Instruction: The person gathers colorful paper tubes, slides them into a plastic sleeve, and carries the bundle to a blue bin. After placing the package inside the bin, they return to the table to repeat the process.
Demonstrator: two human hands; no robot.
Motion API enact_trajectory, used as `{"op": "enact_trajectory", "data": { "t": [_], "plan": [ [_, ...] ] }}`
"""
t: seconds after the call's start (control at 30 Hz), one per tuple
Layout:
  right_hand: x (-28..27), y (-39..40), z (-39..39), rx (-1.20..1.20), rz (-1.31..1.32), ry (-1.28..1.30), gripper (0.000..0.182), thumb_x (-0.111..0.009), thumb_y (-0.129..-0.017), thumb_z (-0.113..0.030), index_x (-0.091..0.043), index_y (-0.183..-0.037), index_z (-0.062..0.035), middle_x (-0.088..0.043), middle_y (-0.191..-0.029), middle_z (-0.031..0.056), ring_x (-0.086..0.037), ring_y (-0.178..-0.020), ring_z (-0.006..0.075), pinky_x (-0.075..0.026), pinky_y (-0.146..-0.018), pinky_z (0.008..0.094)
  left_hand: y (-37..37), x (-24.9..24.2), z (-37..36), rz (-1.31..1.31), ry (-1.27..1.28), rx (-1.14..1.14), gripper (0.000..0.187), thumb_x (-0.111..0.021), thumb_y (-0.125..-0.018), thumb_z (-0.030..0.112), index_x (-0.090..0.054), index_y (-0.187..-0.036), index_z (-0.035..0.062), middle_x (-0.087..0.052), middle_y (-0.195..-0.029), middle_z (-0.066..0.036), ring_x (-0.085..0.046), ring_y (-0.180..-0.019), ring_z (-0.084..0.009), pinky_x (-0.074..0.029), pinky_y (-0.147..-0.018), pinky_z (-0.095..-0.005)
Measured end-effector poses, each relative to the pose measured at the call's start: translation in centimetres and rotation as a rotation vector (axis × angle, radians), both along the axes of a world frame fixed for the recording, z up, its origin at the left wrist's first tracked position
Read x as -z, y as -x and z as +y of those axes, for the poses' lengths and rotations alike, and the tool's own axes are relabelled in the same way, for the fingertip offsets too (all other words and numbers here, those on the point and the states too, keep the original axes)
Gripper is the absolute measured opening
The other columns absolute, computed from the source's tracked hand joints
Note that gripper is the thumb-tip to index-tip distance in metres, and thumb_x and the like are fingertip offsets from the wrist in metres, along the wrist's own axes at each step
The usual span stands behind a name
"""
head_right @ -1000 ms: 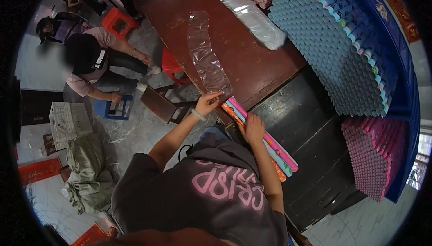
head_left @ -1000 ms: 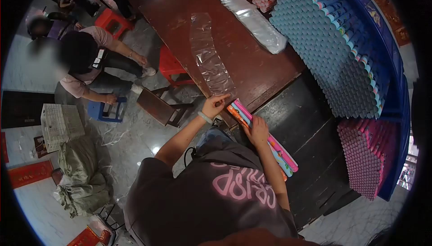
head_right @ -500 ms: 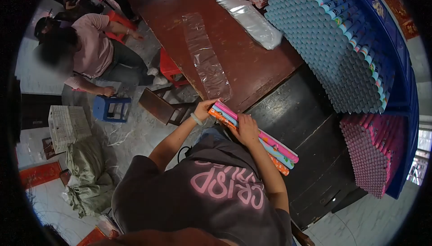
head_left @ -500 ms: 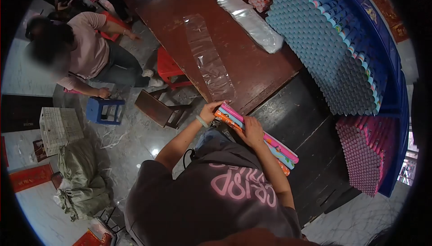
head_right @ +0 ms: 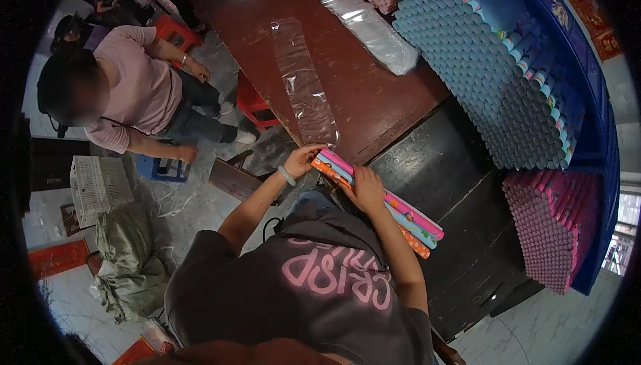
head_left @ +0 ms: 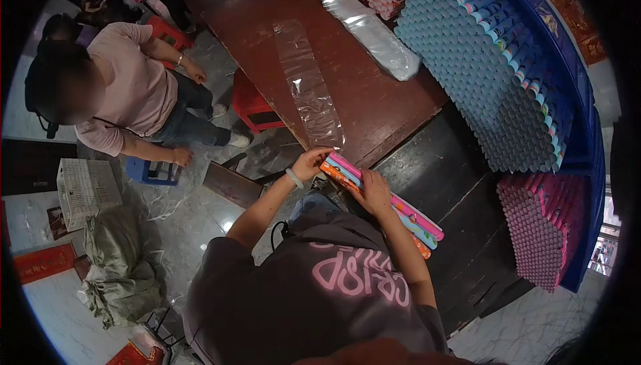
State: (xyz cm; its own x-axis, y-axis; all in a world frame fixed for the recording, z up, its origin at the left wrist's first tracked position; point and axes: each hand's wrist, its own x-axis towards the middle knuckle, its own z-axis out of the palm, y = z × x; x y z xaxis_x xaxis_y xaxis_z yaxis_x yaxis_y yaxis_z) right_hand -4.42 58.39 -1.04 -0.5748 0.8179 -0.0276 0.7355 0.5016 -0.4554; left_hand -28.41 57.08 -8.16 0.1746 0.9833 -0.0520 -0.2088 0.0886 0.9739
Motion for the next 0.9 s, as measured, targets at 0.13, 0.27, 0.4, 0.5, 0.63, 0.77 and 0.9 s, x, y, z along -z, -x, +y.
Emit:
{"op": "enact_trajectory", "data": {
  "t": [0.13,0.27,0.4,0.5,0.63,0.77,0.9],
  "plan": [
    [0.6,0.0,0.0,-0.005,-0.045,-0.039,0.054,-0.062,-0.076,-0.04,-0.049,-0.11,-0.0008,-0.055,-0.102,0.0134,-0.052,-0.094,0.0293,-0.042,-0.08,0.042,0.7,-0.6,0.1,0.453,-0.134,0.031,0.058,-0.055,-0.073,-0.013,-0.051,-0.125,0.0122,-0.054,-0.104,-0.004,-0.044,-0.073,-0.012,-0.042,-0.07,-0.0237],
    [0.8,0.2,0.0,0.003,-0.023,-0.099,0.053,-0.062,-0.075,-0.039,-0.049,-0.11,-0.0011,-0.054,-0.1,0.0127,-0.052,-0.092,0.0288,-0.042,-0.077,0.0412,0.6,-1.0,0.0,0.447,-0.126,0.057,0.061,-0.051,-0.071,-0.014,-0.051,-0.125,0.0129,-0.054,-0.11,-0.007,-0.048,-0.079,-0.0126,-0.042,-0.069,-0.0234],
    [0.8,0.3,0.2,0.053,-0.025,-0.13,0.052,-0.063,-0.074,-0.038,-0.049,-0.109,-0.0015,-0.053,-0.096,0.0115,-0.051,-0.089,0.0281,-0.042,-0.075,0.0404,-0.5,-2.3,0.2,0.521,-0.301,-0.051,0.064,-0.045,-0.066,-0.017,-0.051,-0.124,0.0099,-0.052,-0.123,-0.009,-0.052,-0.101,-0.021,-0.043,-0.081,-0.0292],
    [1.3,0.5,0.3,0.072,-0.003,-0.174,0.052,-0.063,-0.074,-0.038,-0.049,-0.108,-0.0019,-0.053,-0.094,0.0108,-0.051,-0.089,0.0276,-0.042,-0.074,0.04,-1.1,-2.7,0.1,0.631,-0.43,-0.113,0.063,-0.044,-0.065,-0.017,-0.051,-0.123,0.0071,-0.051,-0.125,-0.009,-0.049,-0.112,-0.028,-0.039,-0.092,-0.0353],
    [1.6,0.5,0.4,0.106,-0.044,-0.184,0.051,-0.063,-0.074,-0.039,-0.049,-0.106,-0.0022,-0.054,-0.095,0.0105,-0.052,-0.09,0.0273,-0.043,-0.074,0.04,-2.4,-3.0,-0.1,0.806,-0.519,-0.2,0.056,-0.046,-0.068,-0.014,-0.053,-0.12,0.0053,-0.054,-0.122,-0.011,-0.051,-0.107,-0.0299,-0.041,-0.09,-0.0362],
    [1.8,0.7,0.6,0.12,-0.042,-0.154,0.053,-0.063,-0.075,-0.039,-0.049,-0.109,-0.0015,-0.054,-0.098,0.0116,-0.051,-0.091,0.0289,-0.043,-0.075,0.0416,-4.3,-3.2,-0.1,0.853,-0.546,-0.256,0.05,-0.047,-0.07,-0.013,-0.054,-0.117,0.0024,-0.056,-0.117,-0.013,-0.053,-0.101,-0.033,-0.042,-0.089,-0.0381],
    [1.8,1.0,1.0,0.124,-0.031,-0.177,0.051,-0.063,-0.074,-0.039,-0.049,-0.107,-0.0019,-0.054,-0.096,0.0112,-0.052,-0.09,0.0277,-0.043,-0.074,0.0405,-6.1,-3.6,-0.6,0.824,-0.531,-0.122,0.055,-0.049,-0.07,-0.011,-0.05,-0.122,0.0043,-0.052,-0.122,-0.014,-0.05,-0.105,-0.033,-0.041,-0.091,-0.0387]
  ]
}}
